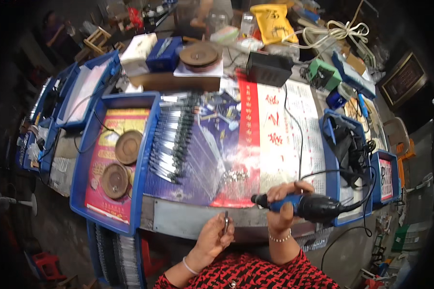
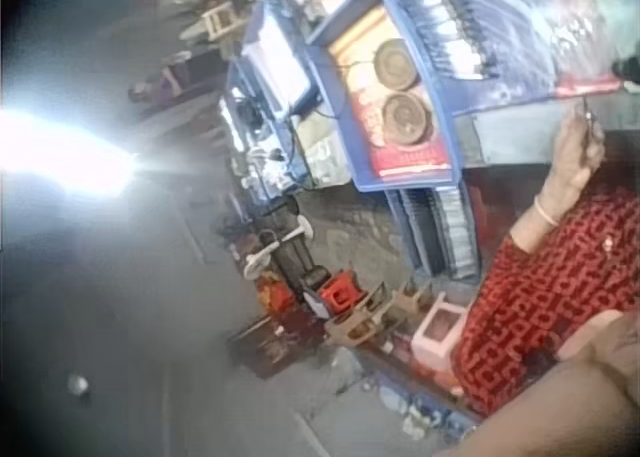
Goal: Measuring small metal parts with calipers and grinding them using a handheld rotary tool.
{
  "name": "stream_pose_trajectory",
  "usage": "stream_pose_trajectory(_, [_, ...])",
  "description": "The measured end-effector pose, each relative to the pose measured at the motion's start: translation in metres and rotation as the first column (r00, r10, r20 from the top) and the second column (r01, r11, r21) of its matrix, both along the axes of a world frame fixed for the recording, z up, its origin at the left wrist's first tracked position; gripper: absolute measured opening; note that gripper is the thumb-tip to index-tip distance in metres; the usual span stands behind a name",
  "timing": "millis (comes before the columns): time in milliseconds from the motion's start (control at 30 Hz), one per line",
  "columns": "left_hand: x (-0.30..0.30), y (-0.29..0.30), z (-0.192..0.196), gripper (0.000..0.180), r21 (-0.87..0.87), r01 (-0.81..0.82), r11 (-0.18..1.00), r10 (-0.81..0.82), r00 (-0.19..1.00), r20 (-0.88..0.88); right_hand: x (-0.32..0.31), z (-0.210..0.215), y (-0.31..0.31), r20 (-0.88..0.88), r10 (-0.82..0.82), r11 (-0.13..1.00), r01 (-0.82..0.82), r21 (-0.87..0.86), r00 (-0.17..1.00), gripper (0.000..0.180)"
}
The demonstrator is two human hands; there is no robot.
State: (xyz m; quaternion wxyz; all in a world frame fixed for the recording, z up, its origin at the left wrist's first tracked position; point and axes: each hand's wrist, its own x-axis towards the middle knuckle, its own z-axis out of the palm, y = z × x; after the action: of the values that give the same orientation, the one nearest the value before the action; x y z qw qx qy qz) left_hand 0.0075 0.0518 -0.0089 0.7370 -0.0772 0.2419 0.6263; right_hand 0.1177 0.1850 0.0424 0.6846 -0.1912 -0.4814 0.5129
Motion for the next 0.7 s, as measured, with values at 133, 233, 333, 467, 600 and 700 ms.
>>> stream_pose_trajectory(133, [0.004,0.002,0.001,0.015,0.144,-0.011,0.989,0.007,0.999,0.032,0.013,0.015,-0.012,-0.018,-0.009,1.0,0.009,-0.015,1.0,0.052])
stream_pose_trajectory(233, [0.01,0.002,0.005,0.013,0.193,-0.057,0.98,0.062,0.998,-0.021,0.021,0.025,-0.02,-0.033,-0.02,1.0,0.02,0.009,0.999,0.051])
stream_pose_trajectory(333, [0.016,0.001,0.007,0.016,0.239,-0.062,0.969,0.09,0.99,-0.108,0.03,0.034,-0.029,-0.075,0.008,1.0,-0.01,-0.026,0.997,0.057])
stream_pose_trajectory(467, [0.023,-0.001,0.016,0.016,0.166,-0.07,0.984,0.093,0.986,-0.14,0.031,0.044,-0.037,-0.07,-0.03,1.0,0.03,0.007,0.997,0.055])
stream_pose_trajectory(600, [0.025,-0.003,0.025,0.021,0.121,0.017,0.992,-0.002,0.992,-0.127,0.029,0.055,-0.044,-0.088,-0.055,0.998,0.058,0.029,0.995,0.052])
stream_pose_trajectory(700, [0.023,-0.011,0.019,0.024,0.131,0.074,0.989,-0.062,0.994,-0.089,0.027,0.062,-0.049,-0.105,-0.051,0.998,0.055,0.038,0.993,0.052])
